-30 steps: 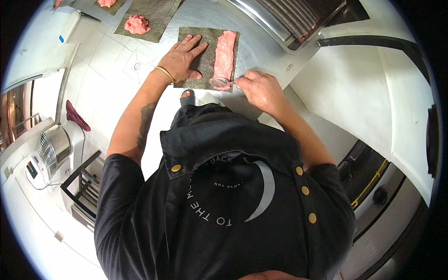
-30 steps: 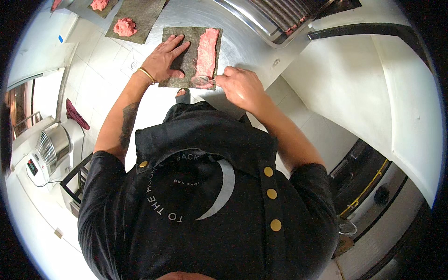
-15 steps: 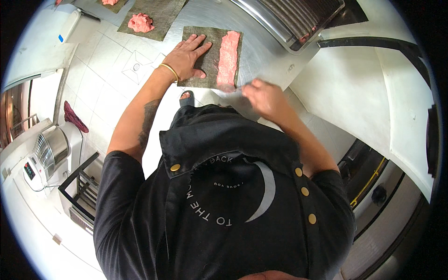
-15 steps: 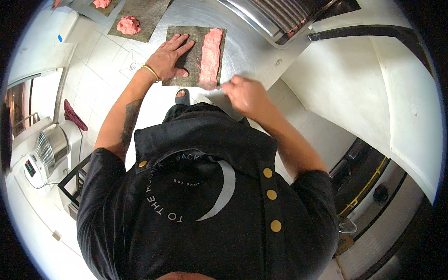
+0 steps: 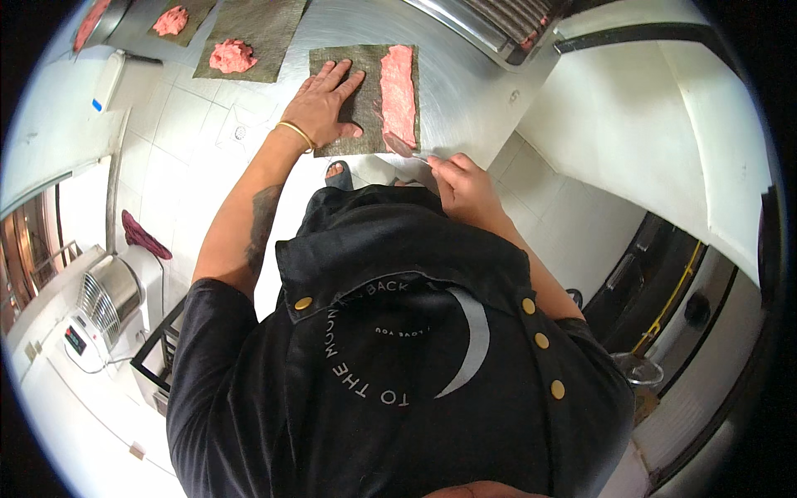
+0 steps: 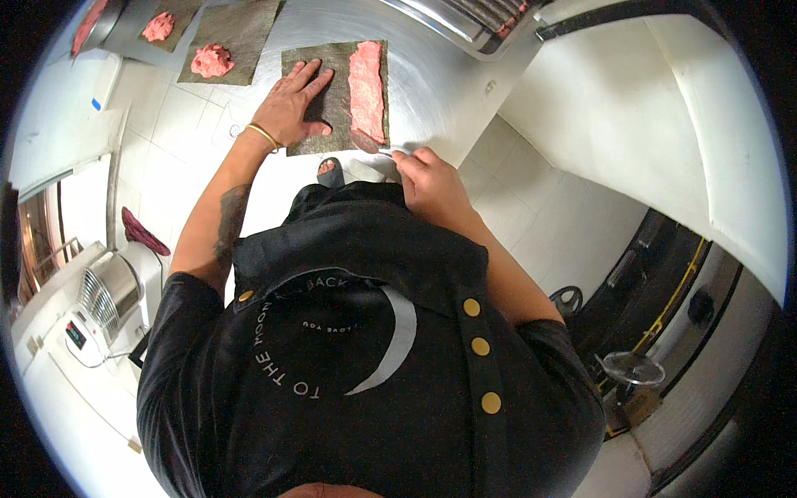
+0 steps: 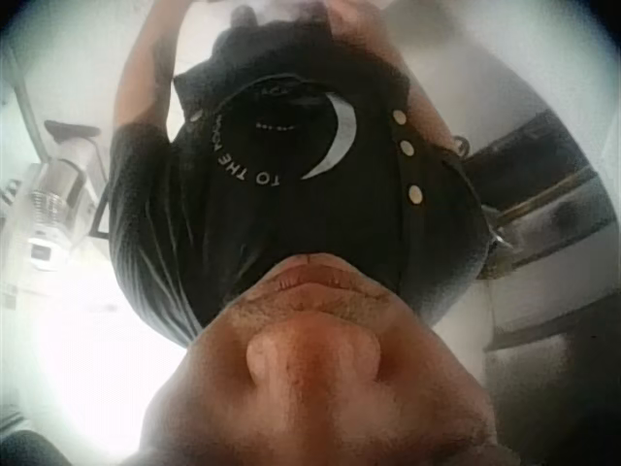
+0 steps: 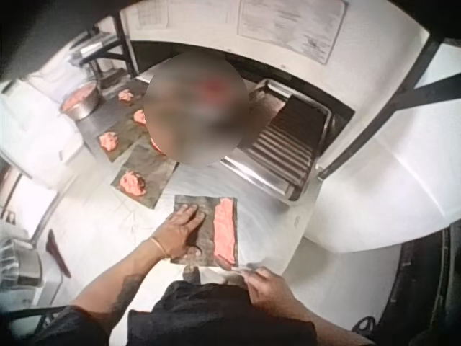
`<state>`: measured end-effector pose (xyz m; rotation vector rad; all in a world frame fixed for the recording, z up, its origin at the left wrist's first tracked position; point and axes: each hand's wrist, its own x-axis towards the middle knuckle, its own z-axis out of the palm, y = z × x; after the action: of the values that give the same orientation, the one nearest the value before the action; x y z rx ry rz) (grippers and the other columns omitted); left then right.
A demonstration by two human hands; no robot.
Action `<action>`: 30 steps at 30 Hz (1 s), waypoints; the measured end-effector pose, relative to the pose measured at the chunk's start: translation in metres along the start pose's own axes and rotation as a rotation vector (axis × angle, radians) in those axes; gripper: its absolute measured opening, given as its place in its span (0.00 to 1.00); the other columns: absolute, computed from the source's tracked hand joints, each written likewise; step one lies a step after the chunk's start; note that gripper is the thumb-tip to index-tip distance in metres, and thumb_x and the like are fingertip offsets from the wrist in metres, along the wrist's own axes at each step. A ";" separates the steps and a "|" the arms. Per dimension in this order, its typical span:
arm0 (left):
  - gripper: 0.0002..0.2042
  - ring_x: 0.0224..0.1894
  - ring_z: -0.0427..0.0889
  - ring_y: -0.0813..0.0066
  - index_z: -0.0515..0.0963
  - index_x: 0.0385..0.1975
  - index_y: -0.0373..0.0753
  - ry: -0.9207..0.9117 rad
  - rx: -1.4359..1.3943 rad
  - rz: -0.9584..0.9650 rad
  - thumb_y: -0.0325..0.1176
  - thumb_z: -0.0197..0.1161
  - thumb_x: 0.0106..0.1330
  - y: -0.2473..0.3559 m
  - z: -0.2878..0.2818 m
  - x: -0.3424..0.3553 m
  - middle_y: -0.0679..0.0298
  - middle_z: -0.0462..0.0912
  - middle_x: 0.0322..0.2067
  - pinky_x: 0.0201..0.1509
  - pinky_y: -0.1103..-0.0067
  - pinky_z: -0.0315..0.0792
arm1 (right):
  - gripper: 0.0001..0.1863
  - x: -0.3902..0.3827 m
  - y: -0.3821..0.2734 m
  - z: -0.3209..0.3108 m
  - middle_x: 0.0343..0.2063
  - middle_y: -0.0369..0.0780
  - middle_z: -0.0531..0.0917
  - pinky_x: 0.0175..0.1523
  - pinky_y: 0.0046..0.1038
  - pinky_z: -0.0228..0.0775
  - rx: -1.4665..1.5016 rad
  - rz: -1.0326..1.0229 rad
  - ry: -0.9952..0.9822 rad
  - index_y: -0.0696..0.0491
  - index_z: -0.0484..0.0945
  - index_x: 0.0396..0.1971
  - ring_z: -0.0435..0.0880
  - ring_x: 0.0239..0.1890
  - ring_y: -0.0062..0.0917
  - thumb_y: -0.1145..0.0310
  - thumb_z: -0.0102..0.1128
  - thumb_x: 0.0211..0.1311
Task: The person spreads a pink paste onto sheets of seaweed using a spoon and then rolls the seaweed into cylinders, placing them into a metal tray.
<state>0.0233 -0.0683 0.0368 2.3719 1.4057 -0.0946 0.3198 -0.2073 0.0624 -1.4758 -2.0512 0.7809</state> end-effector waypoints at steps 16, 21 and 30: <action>0.54 0.84 0.52 0.48 0.58 0.82 0.52 0.029 0.020 0.065 0.57 0.79 0.55 -0.008 0.006 0.000 0.54 0.54 0.82 0.83 0.55 0.55 | 0.14 -0.023 -0.033 0.037 0.39 0.49 0.85 0.47 0.43 0.81 0.056 0.202 0.114 0.53 0.87 0.52 0.87 0.39 0.47 0.71 0.61 0.70; 0.54 0.84 0.52 0.49 0.58 0.82 0.52 0.024 0.031 0.060 0.57 0.79 0.55 -0.007 0.003 0.000 0.54 0.54 0.82 0.84 0.55 0.54 | 0.14 -0.026 -0.028 0.020 0.40 0.50 0.85 0.47 0.44 0.81 -0.015 0.360 0.117 0.54 0.86 0.52 0.87 0.41 0.49 0.71 0.60 0.70; 0.54 0.84 0.50 0.53 0.58 0.82 0.53 0.009 0.036 0.033 0.59 0.78 0.55 -0.006 0.003 -0.001 0.57 0.53 0.83 0.84 0.56 0.53 | 0.15 0.003 -0.021 0.009 0.41 0.51 0.84 0.48 0.47 0.80 -0.051 0.260 0.068 0.54 0.86 0.51 0.87 0.41 0.50 0.69 0.58 0.70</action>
<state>0.0178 -0.0672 0.0324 2.4268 1.3794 -0.1012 0.2982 -0.2116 0.0709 -1.7975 -1.8642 0.7701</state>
